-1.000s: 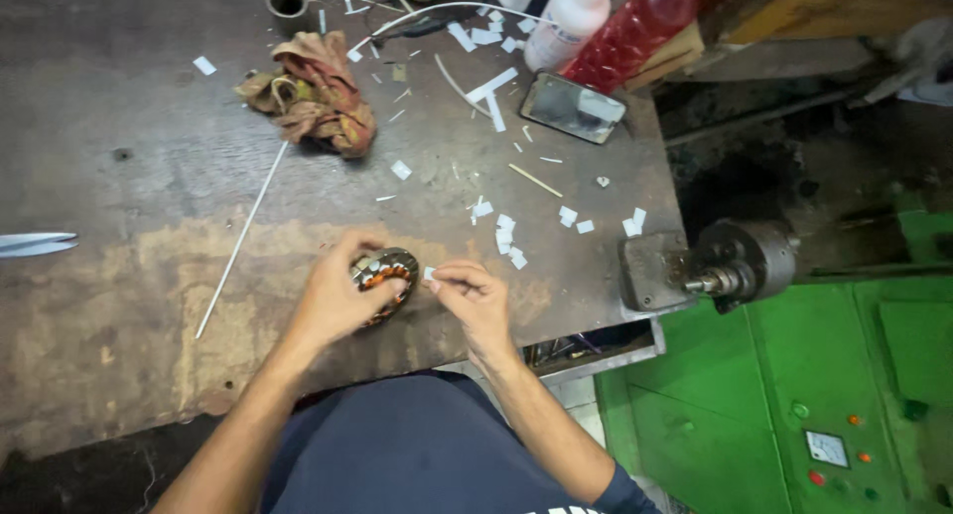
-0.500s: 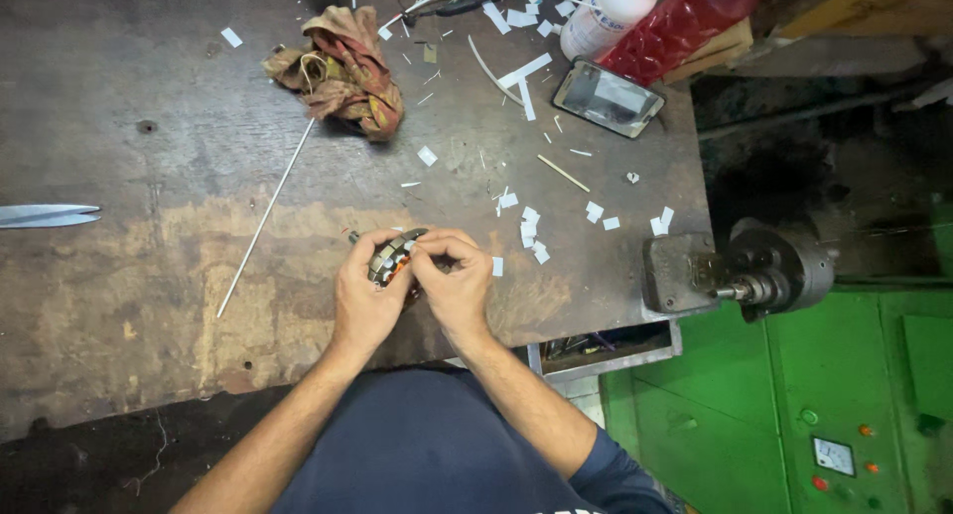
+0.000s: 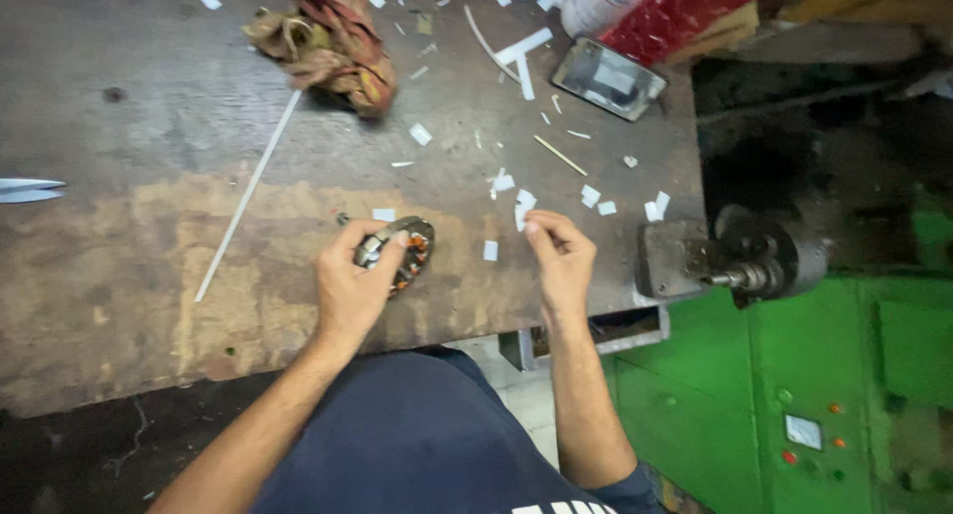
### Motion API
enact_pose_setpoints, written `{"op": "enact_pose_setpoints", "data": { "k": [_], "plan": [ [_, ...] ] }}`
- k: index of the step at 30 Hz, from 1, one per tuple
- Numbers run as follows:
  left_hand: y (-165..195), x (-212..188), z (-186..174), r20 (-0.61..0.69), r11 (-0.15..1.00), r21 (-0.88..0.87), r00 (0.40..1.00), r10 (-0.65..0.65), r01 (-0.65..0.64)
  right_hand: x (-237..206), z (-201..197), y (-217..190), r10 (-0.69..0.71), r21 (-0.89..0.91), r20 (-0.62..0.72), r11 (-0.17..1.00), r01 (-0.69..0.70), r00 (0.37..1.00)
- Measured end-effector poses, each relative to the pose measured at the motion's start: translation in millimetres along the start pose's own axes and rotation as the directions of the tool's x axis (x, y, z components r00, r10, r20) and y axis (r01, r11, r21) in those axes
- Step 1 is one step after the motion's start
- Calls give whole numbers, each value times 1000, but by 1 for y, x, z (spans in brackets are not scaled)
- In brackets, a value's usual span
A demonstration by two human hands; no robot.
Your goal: The person inserts small white rectangular pieces into the slots of a circular metal component with copper windings. They use a metal rod to push the pieces into place and adjust the component on a cluttered workbench.
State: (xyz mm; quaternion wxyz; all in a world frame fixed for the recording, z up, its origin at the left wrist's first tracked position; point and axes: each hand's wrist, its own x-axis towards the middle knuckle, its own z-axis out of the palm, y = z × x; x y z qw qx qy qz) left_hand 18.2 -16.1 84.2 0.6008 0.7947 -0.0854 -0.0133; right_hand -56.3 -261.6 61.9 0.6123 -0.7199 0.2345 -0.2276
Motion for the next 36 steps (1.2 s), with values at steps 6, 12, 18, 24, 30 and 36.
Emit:
{"op": "enact_pose_setpoints", "data": {
  "k": [6,12,18,24,30,36],
  "plan": [
    [-3,1,2,51,999,-27,998,-24,25,15,-56,21,-213,-512,-155,852,106,965],
    [-5,9,-3,183,998,23,981,-63,60,10,-45,13,-211,-828,190,491,272,959],
    [-11,3,-10,209,996,-25,974,86,-83,-68,-48,8,-205,-738,396,509,443,895],
    [-17,-1,-13,176,998,-20,982,66,-63,-118,-63,43,-346,-677,431,487,552,833],
    [-17,0,-14,171,997,26,983,65,-71,-119,-51,37,-354,-492,311,734,468,882],
    [-12,1,-12,156,997,40,986,62,-69,-80,25,-20,-259,-203,492,894,399,831]
  ]
}}
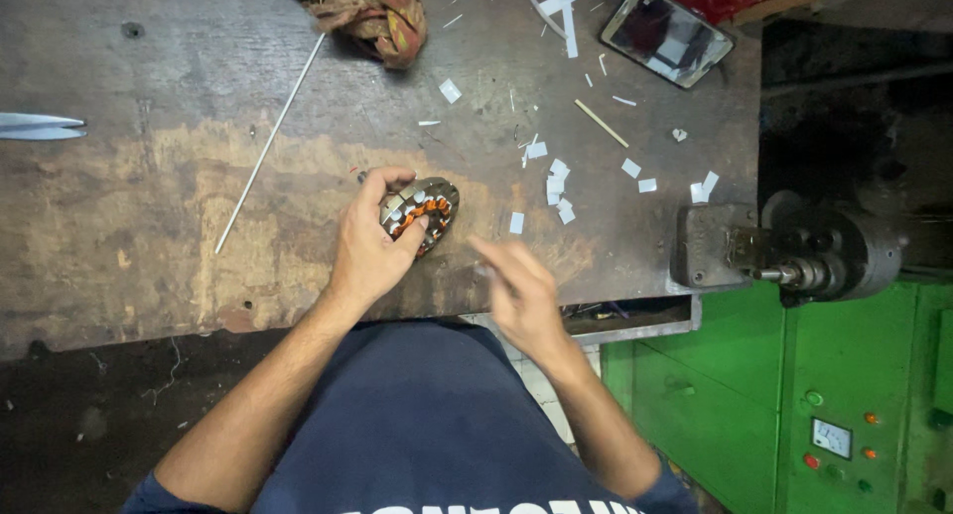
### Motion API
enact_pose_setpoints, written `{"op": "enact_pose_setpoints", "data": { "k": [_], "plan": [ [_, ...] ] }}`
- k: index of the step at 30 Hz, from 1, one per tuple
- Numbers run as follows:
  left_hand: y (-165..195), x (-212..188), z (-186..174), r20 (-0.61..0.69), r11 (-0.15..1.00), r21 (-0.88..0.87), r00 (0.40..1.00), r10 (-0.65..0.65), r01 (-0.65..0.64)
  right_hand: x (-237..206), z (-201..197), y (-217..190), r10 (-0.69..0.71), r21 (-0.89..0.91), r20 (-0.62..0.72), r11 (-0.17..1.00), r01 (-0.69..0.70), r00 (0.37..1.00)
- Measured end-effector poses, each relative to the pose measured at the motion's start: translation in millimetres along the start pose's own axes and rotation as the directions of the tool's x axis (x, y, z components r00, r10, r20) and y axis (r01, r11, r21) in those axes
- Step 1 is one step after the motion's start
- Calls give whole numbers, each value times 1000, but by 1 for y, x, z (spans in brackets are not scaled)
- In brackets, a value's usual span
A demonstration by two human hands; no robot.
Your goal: The person inserts small white rectangular pieces into the slots of a circular metal component with copper windings. They use a metal rod to push the pieces into place and adjust the component on a cluttered workbench.
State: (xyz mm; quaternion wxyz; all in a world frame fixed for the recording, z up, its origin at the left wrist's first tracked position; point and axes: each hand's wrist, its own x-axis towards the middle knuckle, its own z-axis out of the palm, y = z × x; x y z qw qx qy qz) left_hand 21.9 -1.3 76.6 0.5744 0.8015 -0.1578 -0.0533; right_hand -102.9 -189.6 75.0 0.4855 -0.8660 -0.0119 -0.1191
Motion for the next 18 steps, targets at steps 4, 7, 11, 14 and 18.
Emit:
{"op": "enact_pose_setpoints", "data": {
  "k": [4,7,11,14,18],
  "plan": [
    [3,0,2,-6,1000,-3,1000,-31,31,50,15,-22,-216,-195,111,952,234,970],
    [5,1,5,-12,999,-31,999,-33,33,63,15,-28,-273,-245,125,923,296,954],
    [7,1,9,12,993,-57,994,-106,107,61,10,-29,-245,-201,122,943,266,962],
    [7,1,10,3,998,-57,1000,-19,19,60,9,-32,-186,-118,102,973,197,977],
    [6,2,11,13,996,-72,999,-43,43,61,7,-38,-63,-233,81,969,80,995]
  ]
}}
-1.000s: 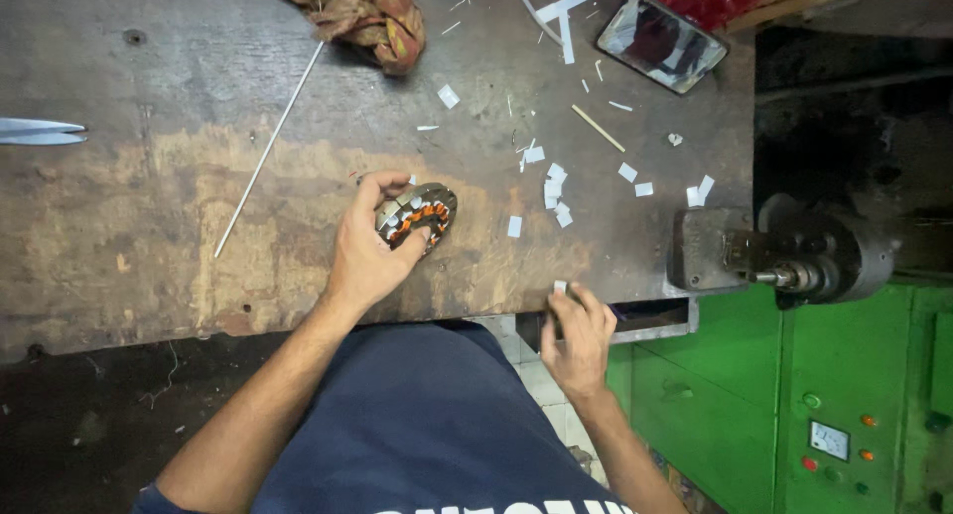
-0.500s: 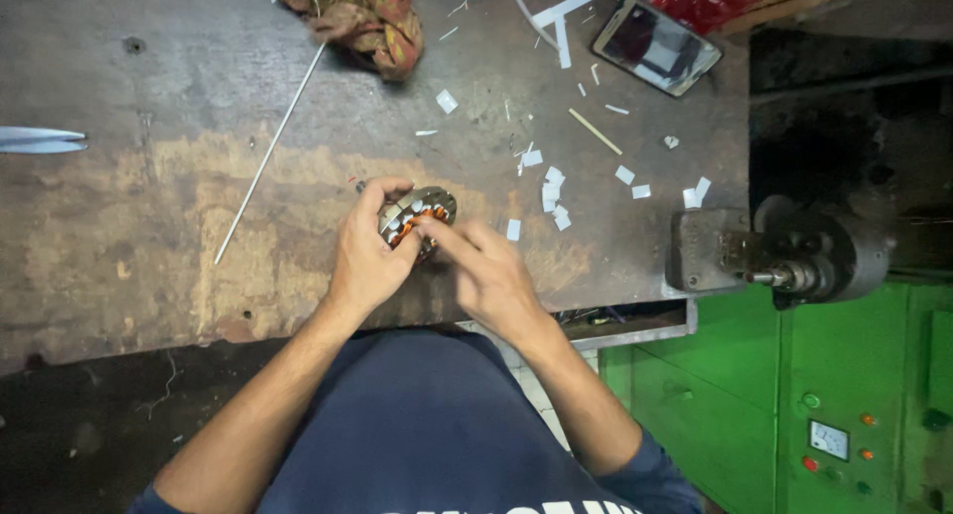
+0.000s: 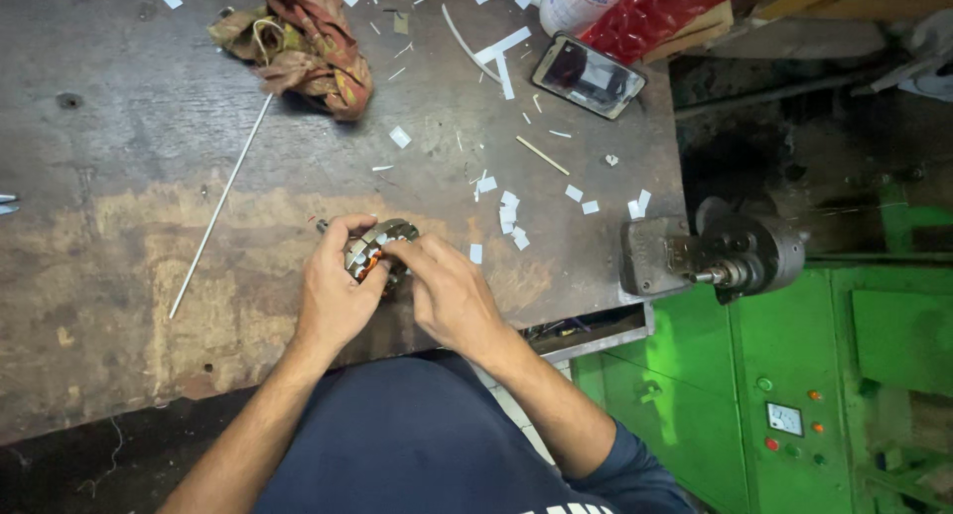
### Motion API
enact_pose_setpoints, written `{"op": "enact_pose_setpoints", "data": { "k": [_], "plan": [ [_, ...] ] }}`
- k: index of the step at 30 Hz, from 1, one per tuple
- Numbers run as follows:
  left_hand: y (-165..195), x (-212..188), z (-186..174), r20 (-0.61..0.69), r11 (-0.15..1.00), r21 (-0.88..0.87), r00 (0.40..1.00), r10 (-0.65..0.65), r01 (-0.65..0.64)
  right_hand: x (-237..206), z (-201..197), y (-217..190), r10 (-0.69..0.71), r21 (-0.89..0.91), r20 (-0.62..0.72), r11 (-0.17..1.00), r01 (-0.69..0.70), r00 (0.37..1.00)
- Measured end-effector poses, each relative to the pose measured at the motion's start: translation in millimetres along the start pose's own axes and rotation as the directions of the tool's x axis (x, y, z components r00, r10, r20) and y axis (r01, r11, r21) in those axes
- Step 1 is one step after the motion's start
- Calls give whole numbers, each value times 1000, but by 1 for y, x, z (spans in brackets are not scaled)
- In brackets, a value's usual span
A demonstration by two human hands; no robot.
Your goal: The person inserts small white rectangular pieces into the slots of a circular metal component with copper windings. They use a metal rod to push the pieces into place and adjust the component on a cluttered workbench.
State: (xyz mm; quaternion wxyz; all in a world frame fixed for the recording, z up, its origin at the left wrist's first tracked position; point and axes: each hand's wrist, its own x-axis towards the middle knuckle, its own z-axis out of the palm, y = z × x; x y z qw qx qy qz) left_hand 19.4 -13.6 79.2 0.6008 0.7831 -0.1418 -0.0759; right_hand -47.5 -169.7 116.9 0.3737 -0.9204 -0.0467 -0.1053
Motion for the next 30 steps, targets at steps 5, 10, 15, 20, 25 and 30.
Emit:
{"op": "enact_pose_setpoints", "data": {
  "k": [5,10,15,20,25,30],
  "plan": [
    [-4,-1,0,7,999,-32,1000,18,-17,-8,-16,12,60,-31,-76,998,-63,995],
    [-8,-4,1,-34,998,-66,999,1,-3,-16,-15,37,393,548,-32,776,-312,919],
    [-7,-11,7,-169,991,-121,985,38,-59,-13,15,43,424,807,-20,542,-236,906],
    [0,-6,-2,-74,980,-182,993,-91,76,0,40,42,348,831,-70,539,-139,935],
    [5,7,-16,32,998,4,997,63,-63,12,55,39,419,778,-130,605,-170,899],
    [5,8,-16,42,991,-7,990,132,-132,21,65,20,420,721,-288,686,-93,861]
  ]
}}
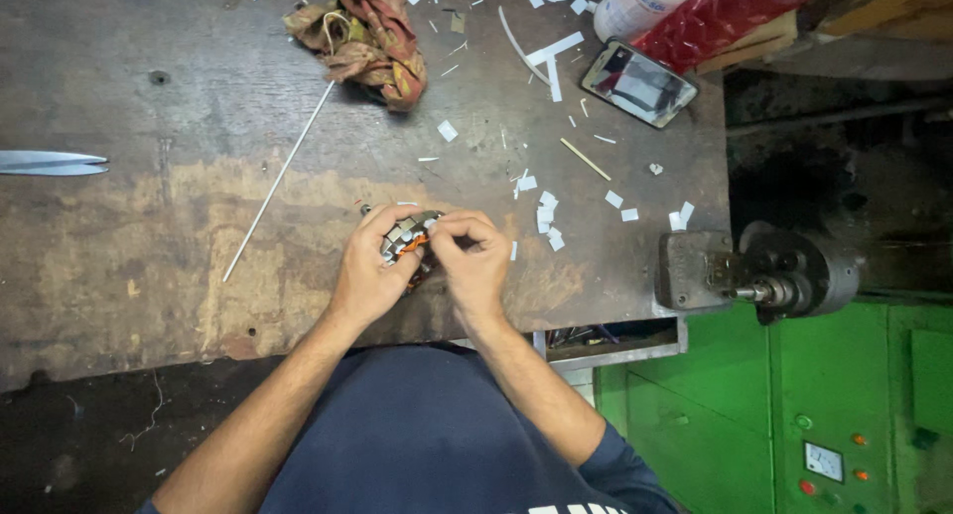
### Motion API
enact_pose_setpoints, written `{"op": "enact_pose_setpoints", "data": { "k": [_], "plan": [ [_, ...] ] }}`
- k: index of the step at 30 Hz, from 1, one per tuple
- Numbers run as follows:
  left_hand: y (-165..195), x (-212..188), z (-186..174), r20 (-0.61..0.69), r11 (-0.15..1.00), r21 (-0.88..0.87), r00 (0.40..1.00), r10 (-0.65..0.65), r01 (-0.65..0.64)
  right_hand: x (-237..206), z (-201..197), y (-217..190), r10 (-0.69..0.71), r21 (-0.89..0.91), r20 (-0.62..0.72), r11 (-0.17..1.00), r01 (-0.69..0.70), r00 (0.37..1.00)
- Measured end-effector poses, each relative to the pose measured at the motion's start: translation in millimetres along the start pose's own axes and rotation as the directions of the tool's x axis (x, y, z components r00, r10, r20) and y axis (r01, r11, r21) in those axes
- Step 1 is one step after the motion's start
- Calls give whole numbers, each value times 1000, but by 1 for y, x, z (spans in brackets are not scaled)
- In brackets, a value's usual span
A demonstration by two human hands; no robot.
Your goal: The person inserts small white rectangular pieces into the slots of a circular metal component with copper windings. They use a metal rod to push the pieces into place and adjust the component on a cluttered workbench.
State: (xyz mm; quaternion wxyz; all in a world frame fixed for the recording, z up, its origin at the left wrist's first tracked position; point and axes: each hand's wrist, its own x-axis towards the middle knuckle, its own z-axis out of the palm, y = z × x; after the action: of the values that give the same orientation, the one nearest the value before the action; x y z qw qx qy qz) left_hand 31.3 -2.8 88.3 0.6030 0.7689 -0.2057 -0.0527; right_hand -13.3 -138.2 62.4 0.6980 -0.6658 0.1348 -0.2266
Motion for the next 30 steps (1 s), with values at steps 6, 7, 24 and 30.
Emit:
{"op": "enact_pose_setpoints", "data": {
  "k": [6,7,24,30],
  "plan": [
    [0,-1,-3,27,998,60,999,-27,25,8,-16,-7,-10,-308,166,949,62,986],
    [1,-2,-3,22,996,87,1000,-21,19,13,-28,-8,-13,-270,219,960,73,976],
    [-7,-9,1,-78,993,32,991,-108,111,-58,-176,-14,-167,-889,319,290,356,933],
    [-7,-7,-3,-38,991,104,996,-75,79,-102,-178,-2,-254,-827,418,290,481,872]
  ]
}}
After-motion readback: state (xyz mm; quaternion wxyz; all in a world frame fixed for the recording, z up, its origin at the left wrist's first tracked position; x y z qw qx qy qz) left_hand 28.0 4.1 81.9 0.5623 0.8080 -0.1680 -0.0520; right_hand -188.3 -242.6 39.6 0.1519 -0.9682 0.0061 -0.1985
